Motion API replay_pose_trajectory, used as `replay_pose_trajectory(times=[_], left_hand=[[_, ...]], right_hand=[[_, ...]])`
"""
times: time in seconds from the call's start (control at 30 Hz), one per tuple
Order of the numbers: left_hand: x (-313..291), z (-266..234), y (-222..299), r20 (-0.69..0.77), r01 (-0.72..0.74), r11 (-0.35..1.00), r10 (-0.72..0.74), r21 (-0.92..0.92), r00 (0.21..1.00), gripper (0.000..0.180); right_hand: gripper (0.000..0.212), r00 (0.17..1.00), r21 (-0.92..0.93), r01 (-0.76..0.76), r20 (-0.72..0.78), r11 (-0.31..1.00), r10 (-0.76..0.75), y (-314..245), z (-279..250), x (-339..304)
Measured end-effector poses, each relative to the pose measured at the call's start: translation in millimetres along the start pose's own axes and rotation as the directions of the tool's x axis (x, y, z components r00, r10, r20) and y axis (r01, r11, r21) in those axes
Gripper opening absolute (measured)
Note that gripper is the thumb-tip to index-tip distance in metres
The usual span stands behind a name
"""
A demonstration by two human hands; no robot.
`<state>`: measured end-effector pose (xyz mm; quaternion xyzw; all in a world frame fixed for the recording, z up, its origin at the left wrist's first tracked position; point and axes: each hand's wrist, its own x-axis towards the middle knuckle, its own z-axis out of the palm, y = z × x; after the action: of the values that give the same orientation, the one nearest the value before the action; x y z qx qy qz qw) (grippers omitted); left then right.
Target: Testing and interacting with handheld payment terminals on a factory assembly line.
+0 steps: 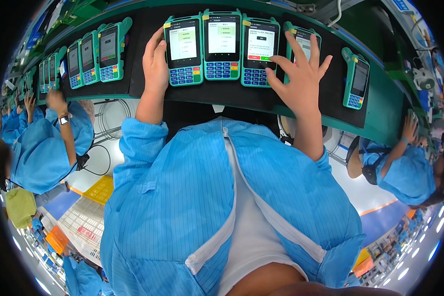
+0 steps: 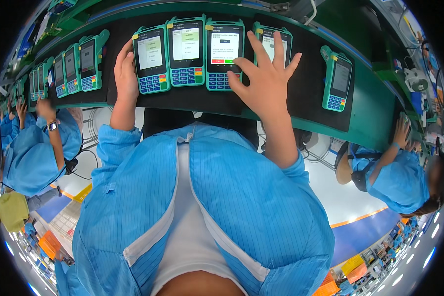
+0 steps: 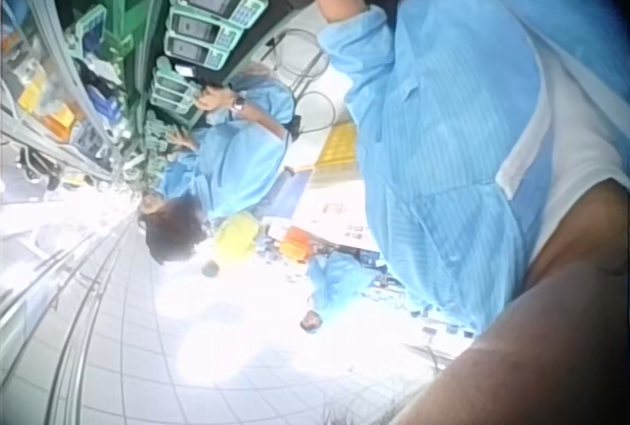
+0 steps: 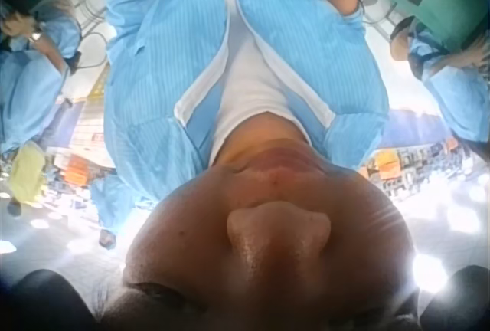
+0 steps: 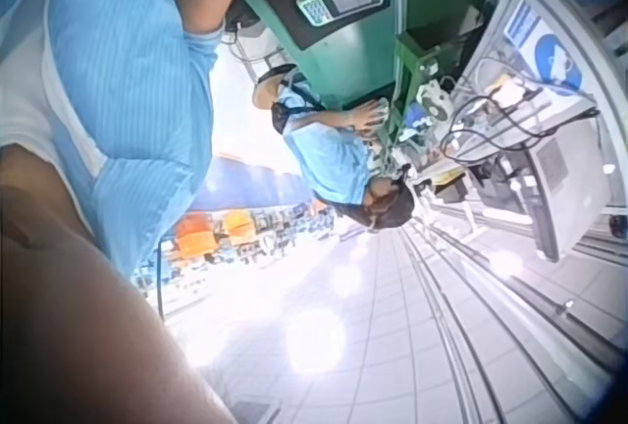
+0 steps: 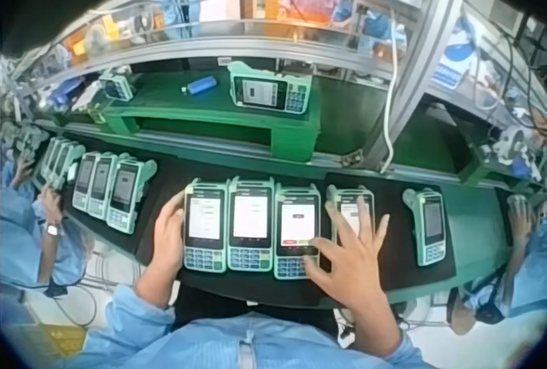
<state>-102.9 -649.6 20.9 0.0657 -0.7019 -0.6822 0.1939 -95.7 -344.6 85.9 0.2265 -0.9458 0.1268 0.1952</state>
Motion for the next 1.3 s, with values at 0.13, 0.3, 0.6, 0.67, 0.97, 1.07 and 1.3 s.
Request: replay_pose_trajectory(times=[0.13,0.3,0.6,0.67,0.97,1.07,1.3], left_hand=[[1,-1,-2,0.0,0.006,1.0,-0.006,-0.017,1.0,0.041],[-9,0,8,0.001,0.084,0.995,-0.084,-0.053,0.997,0.045],[-26,-47,29,-0.086,0.088,0.775,-0.044,0.625,0.995,0.046],[-32,-79,22,-0.096,0.122,0.53,-0.076,0.839,0.992,0.048],[-84,-98,20,-0.267,0.37,0.711,-0.258,0.599,0.928,0.058],[-88,-95,29,-0.301,0.325,0.938,-0.279,0.117,0.912,0.051],[-53,-170,4,-0.248,0.354,0.825,-0.491,-0.44,0.835,0.037]], right_hand=[[0.019,1.0,0.014,0.013,-0.006,1.0,-0.013,0,0,-2],[0.033,0.989,0.03,-0.089,-0.114,0.996,0.092,7,-6,-5],[0.022,0.877,0.581,-0.475,0.372,0.661,0.303,-23,-30,-41],[0.021,0.835,0.487,-0.51,0.477,0.709,0.274,-28,-31,-55],[0.019,0.636,0.698,-0.716,0.639,0.023,0.434,-26,-39,-94],[0.02,0.617,0.683,-0.576,0.723,-0.449,0.31,-26,-42,-98],[0.015,0.517,0.526,-0.349,0.799,-0.776,0.308,-17,-22,-84]])
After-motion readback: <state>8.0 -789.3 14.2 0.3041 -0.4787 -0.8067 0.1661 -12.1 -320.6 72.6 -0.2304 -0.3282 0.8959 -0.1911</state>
